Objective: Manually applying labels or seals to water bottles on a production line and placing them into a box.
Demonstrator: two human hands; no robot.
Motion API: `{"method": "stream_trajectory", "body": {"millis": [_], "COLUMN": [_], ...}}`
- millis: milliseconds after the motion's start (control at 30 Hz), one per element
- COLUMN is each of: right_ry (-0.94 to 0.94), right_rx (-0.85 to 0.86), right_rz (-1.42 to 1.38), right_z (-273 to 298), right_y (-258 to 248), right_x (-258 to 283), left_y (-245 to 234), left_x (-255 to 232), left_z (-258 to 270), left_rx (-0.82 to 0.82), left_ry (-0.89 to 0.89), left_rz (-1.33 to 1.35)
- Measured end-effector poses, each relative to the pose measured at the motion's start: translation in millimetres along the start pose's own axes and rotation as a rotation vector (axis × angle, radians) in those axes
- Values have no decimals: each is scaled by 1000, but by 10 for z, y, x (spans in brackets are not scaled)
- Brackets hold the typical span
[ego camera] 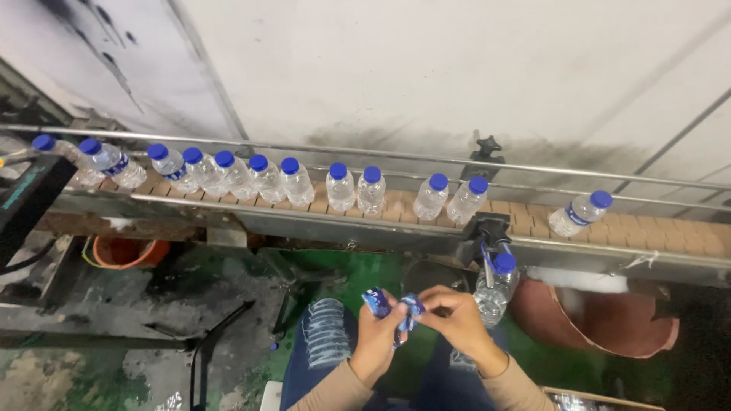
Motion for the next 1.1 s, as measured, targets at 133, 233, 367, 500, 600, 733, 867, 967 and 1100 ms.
{"method": "stream_trajectory", "body": {"millis": [133,233,367,500,600,733,867,967,1100], "right_ry": [108,74,-11,-16,-84,56,404,468,607], "right_rx": [273,332,-121,-34,12,296,389,336,297], "right_rz": [-808,-721,362,910,1158,1342,1493,1503,1572], "right_z": [-28,-355,-1131,-1773,-1910,-1942,-1875,-1891,-1752], "right_y": [290,280,-296,-413,-469,-457,-656,-859,-1077], "right_x": [442,650,622,554,669,518,311,208,268], "left_y": [1,123,353,390,391,288,203,215,319], "left_x": [7,119,285,322,130,223,345,357,191], "left_z": [58,127,394,533,626,621,582,587,593], "left_rx": [-138,-6,150,239,232,202,175,170,267], "left_ry": [-46,-150,-507,-555,-616,-626,-573,-558,-446], "left_rz": [-35,-3,196,142,11,8,-88,-51,-60]}}
Point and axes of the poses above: each hand's wrist, its own z-axis away from the middle knuckle, its own y-axis out of the palm, x = y × z, the point moved 8 cm from there along -z, towards the middle knuckle, and after that the axes turned 8 degrees about -z, right-handed, at the moved point
